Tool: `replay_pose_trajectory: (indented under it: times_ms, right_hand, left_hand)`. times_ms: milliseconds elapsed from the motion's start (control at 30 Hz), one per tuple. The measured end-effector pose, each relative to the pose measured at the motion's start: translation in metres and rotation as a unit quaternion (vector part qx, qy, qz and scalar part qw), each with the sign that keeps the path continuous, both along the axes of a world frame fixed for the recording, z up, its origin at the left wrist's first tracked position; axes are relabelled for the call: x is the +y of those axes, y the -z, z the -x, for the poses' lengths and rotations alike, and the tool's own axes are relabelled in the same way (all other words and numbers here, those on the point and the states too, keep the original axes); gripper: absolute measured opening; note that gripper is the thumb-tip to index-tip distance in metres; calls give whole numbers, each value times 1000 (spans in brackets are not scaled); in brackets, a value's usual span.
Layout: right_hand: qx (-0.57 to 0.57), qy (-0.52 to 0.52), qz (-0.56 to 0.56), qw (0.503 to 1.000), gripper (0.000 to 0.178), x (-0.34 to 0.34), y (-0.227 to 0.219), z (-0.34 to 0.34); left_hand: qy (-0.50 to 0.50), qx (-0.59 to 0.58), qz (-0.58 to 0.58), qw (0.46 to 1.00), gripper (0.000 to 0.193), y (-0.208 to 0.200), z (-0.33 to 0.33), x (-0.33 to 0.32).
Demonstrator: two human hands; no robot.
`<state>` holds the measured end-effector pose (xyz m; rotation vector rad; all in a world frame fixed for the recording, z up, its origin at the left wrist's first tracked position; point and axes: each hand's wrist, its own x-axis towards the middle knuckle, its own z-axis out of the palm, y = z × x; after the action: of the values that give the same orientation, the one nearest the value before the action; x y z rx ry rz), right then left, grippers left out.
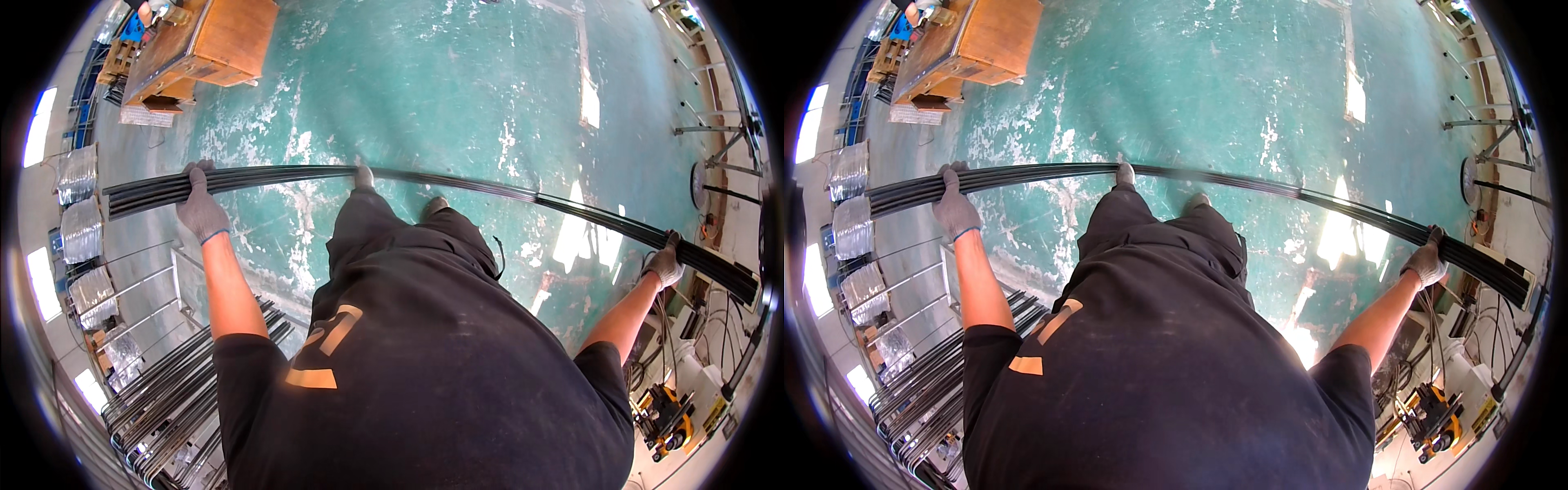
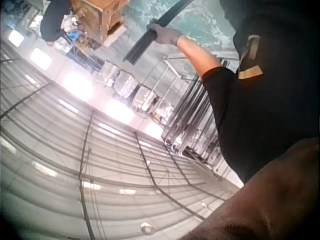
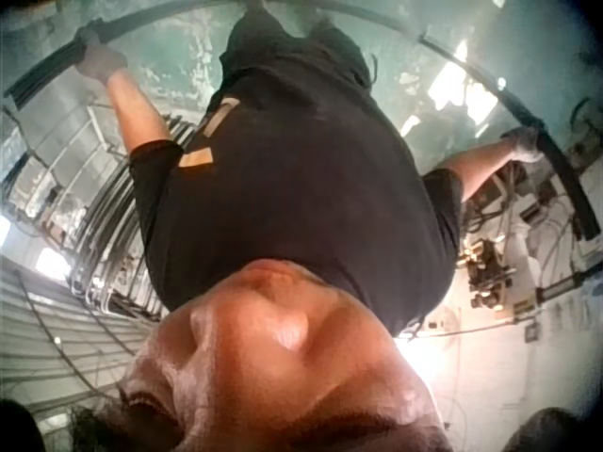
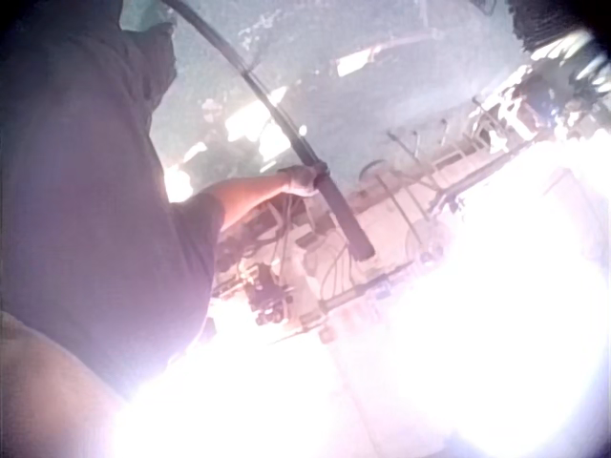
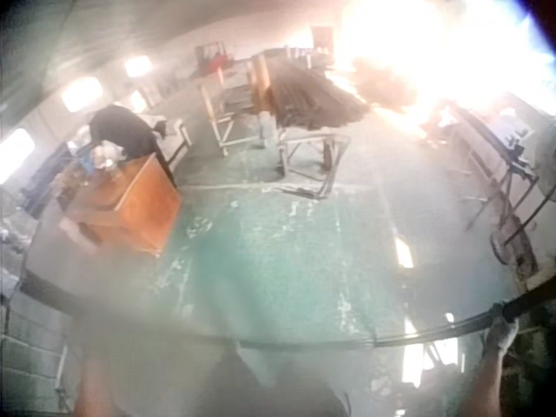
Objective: The person loads long metal rods into a bending machine, operates the machine to bend them, and then removes the bent rods. They repeat this process multiple times, stacking the finished bent rods on a nearby rack.
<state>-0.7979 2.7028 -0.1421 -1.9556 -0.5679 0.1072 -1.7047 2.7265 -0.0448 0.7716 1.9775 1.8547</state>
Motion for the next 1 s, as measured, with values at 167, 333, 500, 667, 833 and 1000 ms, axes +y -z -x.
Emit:
replay_pose_trajectory:
  times_ms: [167,333,500,667,833,1000]
  right_hand:
    - [17,9,-12,1000,31,-1,-1,8]
    - [-21,4,43,999,29,6,-6,11]
    - [102,49,-6,994,31,11,2,-17]
    - [178,80,-3,981,40,-11,14,-82]
    - [211,85,94,969,55,-1,12,-105]
    - [171,135,111,970,56,-21,13,-104]
  left_hand:
    - [6,-3,3,1000,25,-3,3,0]
    - [25,30,5,999,25,-4,4,8]
    - [35,10,-14,999,25,4,6,7]
    - [67,18,-30,997,24,18,9,2]
    - [82,113,3,990,23,58,13,-18]
    - [129,151,9,980,26,91,22,-15]
